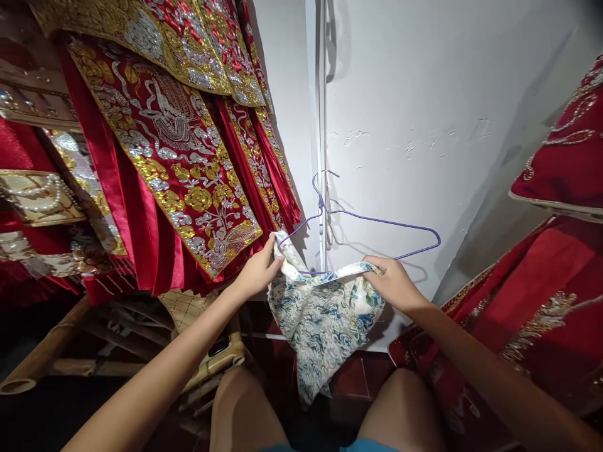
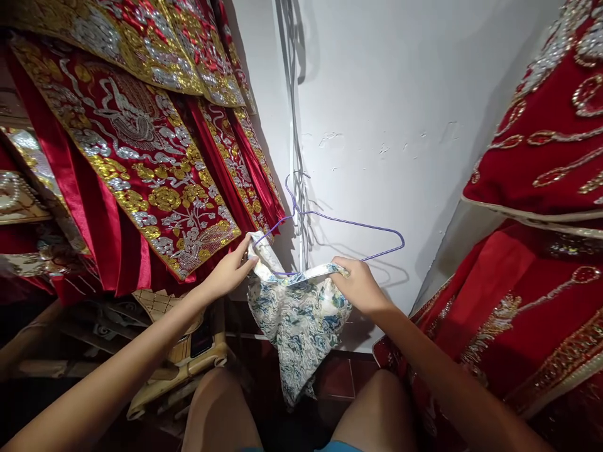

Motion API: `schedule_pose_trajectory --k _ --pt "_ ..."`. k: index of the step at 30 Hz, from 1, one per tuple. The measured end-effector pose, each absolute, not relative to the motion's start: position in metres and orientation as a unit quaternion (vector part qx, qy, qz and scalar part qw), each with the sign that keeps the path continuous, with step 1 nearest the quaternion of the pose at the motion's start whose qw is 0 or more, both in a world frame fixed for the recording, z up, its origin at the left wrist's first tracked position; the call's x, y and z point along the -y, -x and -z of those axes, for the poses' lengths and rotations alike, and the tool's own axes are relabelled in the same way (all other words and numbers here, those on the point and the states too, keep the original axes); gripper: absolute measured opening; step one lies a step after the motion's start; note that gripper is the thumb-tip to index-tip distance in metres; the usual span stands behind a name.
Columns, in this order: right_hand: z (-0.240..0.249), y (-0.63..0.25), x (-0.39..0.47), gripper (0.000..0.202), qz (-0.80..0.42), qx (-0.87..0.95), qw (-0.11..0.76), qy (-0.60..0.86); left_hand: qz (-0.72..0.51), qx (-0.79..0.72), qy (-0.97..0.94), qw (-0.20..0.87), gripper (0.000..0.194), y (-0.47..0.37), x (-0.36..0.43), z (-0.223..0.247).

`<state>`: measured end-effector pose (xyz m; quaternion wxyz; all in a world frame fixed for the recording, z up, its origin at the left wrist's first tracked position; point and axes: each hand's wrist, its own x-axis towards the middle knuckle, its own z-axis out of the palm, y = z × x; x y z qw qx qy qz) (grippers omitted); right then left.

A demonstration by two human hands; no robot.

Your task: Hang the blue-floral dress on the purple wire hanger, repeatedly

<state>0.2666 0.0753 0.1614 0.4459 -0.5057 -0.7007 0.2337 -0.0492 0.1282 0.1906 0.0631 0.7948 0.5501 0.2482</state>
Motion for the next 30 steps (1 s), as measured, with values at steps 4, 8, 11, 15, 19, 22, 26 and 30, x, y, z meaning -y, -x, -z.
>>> schedule_pose_trajectory --k 4,8,11,15,19,22,26,30 --pt "-0.159 -0.261 -0.076 0.015 -0.246 0.69 0.457 0.505 -0.388 -0.44 -0.805 0.087 0.056 0.03 -0.134 -0.195" --pt "-0.157 -0.261 -0.074 0.01 -0.241 0.685 0.45 0.519 -0.443 -0.403 -0.794 0.106 0.043 0.018 -0.141 -0.196" --pt "-0.158 -0.272 -0.072 0.051 -0.196 0.671 0.459 0.548 -0.45 -0.425 -0.775 0.125 0.034 0.019 -0.147 -0.196" --pt "-0.166 -0.302 -0.081 0.095 -0.081 0.619 0.518 0.585 -0.438 -0.419 -0.786 0.119 0.027 0.025 -0.147 -0.203" --pt "-0.179 -0.322 -0.094 0.082 -0.01 0.595 0.513 0.618 -0.441 -0.407 -0.794 0.101 0.025 0.025 -0.139 -0.211" --pt "-0.186 -0.326 -0.092 0.087 0.002 0.582 0.537 0.61 -0.442 -0.411 -0.794 0.079 0.026 0.024 -0.137 -0.212" --pt "-0.188 -0.33 -0.084 0.102 -0.034 0.615 0.488 0.618 -0.426 -0.412 -0.805 0.028 0.026 0.024 -0.14 -0.212" --pt "-0.195 -0.336 -0.08 0.071 -0.077 0.637 0.443 0.626 -0.392 -0.439 -0.808 -0.038 0.025 0.028 -0.146 -0.215"
